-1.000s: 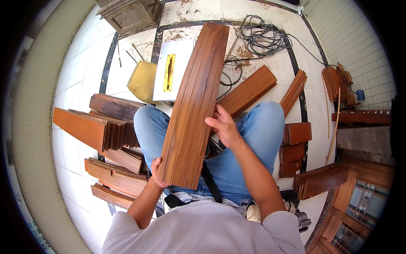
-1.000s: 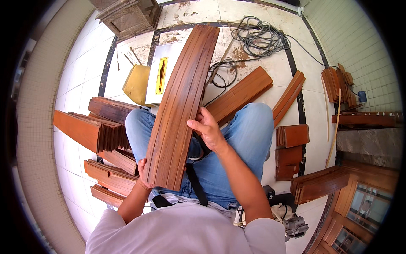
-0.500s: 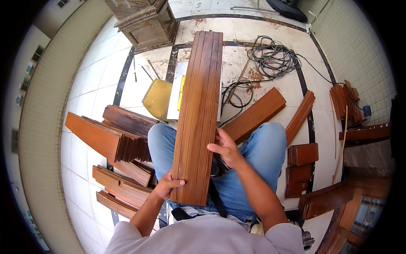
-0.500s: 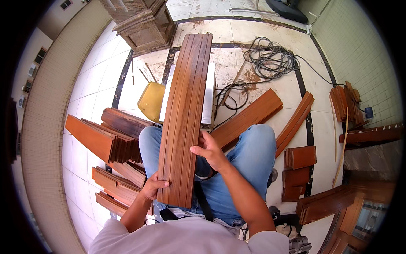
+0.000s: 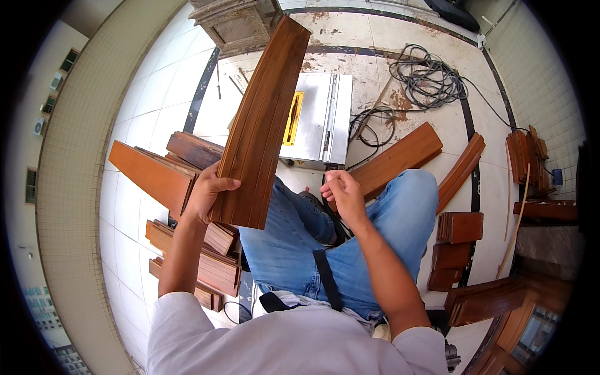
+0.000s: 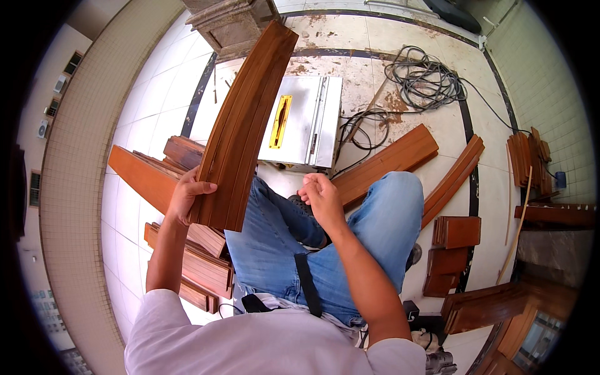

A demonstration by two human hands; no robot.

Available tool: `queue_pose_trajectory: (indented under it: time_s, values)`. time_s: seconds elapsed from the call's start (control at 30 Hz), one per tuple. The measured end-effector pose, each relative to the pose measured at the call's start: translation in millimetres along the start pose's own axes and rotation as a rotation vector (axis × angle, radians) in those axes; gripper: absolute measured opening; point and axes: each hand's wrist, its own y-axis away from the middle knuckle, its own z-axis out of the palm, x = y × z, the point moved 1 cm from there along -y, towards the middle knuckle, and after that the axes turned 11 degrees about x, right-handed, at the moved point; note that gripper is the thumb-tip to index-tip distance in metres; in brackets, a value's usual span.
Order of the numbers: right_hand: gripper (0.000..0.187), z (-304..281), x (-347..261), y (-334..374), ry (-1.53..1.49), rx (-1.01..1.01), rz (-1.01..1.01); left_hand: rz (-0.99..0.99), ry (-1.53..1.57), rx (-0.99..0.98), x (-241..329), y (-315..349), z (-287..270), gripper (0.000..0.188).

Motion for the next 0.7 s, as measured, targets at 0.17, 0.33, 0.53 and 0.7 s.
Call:
queue_pose_trajectory:
  time_s: [0.17,0.33,0.53,0.7]
  values:
    - [0.028,-0.7,-1.4,-0.2,0.096,0.035,-0.047,-0.002,-0.318,0.057,8.8,-99.6,-8.2,0.049]
    - [0.027,1.0,-7.4,0.0,0.158,0.07,-0.098,-0.041,-0.342,0.095,-9.2,-165.9,-2.7,0.045]
    - [0.027,-0.2,-38.0,16.0,0.342,0.048,-0.257,-0.005,-0.452,0.078,-14.4,-213.3,11.6,0.046]
    - [0.027,-6.4,-48.9,16.1,0.338,0.018,-0.235,0.081,-0.531,0.053,-29.6,-269.8,18.0,0.044]
